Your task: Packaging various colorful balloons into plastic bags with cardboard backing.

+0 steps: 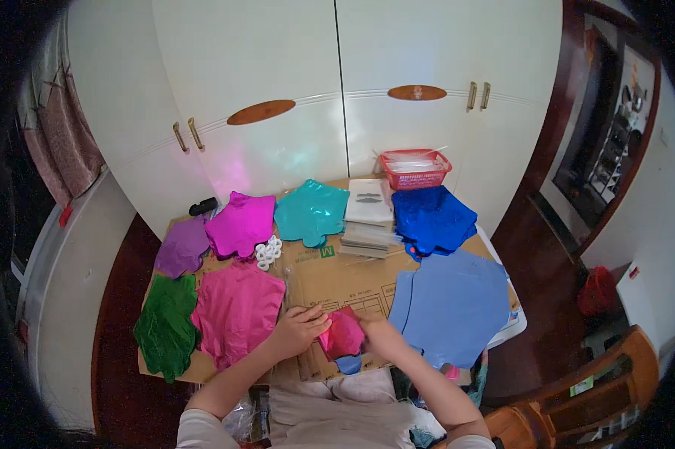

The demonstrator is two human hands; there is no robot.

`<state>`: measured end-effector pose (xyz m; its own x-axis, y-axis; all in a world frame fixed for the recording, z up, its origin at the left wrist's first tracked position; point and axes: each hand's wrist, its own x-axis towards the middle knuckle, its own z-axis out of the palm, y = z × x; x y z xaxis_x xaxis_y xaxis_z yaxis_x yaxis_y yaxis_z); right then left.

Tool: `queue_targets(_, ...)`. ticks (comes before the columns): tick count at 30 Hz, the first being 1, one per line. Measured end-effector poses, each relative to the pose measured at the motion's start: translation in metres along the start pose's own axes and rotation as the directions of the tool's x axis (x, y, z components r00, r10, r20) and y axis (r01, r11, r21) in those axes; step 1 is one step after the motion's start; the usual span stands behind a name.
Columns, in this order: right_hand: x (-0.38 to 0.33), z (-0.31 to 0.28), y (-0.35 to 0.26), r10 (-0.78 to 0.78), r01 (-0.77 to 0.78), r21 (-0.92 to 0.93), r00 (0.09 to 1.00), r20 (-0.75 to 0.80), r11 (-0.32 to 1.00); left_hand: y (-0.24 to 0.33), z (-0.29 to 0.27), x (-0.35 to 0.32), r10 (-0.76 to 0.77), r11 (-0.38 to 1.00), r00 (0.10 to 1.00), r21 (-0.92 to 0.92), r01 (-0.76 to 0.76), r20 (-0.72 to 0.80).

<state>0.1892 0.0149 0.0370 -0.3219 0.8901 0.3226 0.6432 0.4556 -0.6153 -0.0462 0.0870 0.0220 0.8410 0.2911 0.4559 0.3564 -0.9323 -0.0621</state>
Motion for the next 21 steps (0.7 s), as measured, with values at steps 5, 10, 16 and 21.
queue_targets(5, 0.013, 0.003, 0.012, 0.01, -0.021, -0.115, 0.996, -0.093, 0.993, 0.0, -0.002, 0.001, -0.013, 1.0, 1.0, -0.004, 0.013, 0.0)
queue_targets(10, 0.011, 0.012, 0.029, -0.147, 0.166, -0.307, 0.986, 0.083, 0.937, -0.001, 0.0, -0.002, -0.023, 0.999, 0.999, -0.042, 0.025, 0.029)
queue_targets(16, 0.012, 0.009, 0.027, -0.142, 0.195, -0.385, 0.977, 0.16, 0.902, 0.001, -0.013, -0.005, 0.001, 1.0, 0.992, -0.025, 0.002, 0.13)
queue_targets(21, 0.009, 0.004, 0.03, -0.163, 0.261, -0.459, 0.957, 0.242, 0.849, 0.003, -0.016, -0.011, -0.024, 0.995, 0.98, -0.09, 0.042, 0.199)
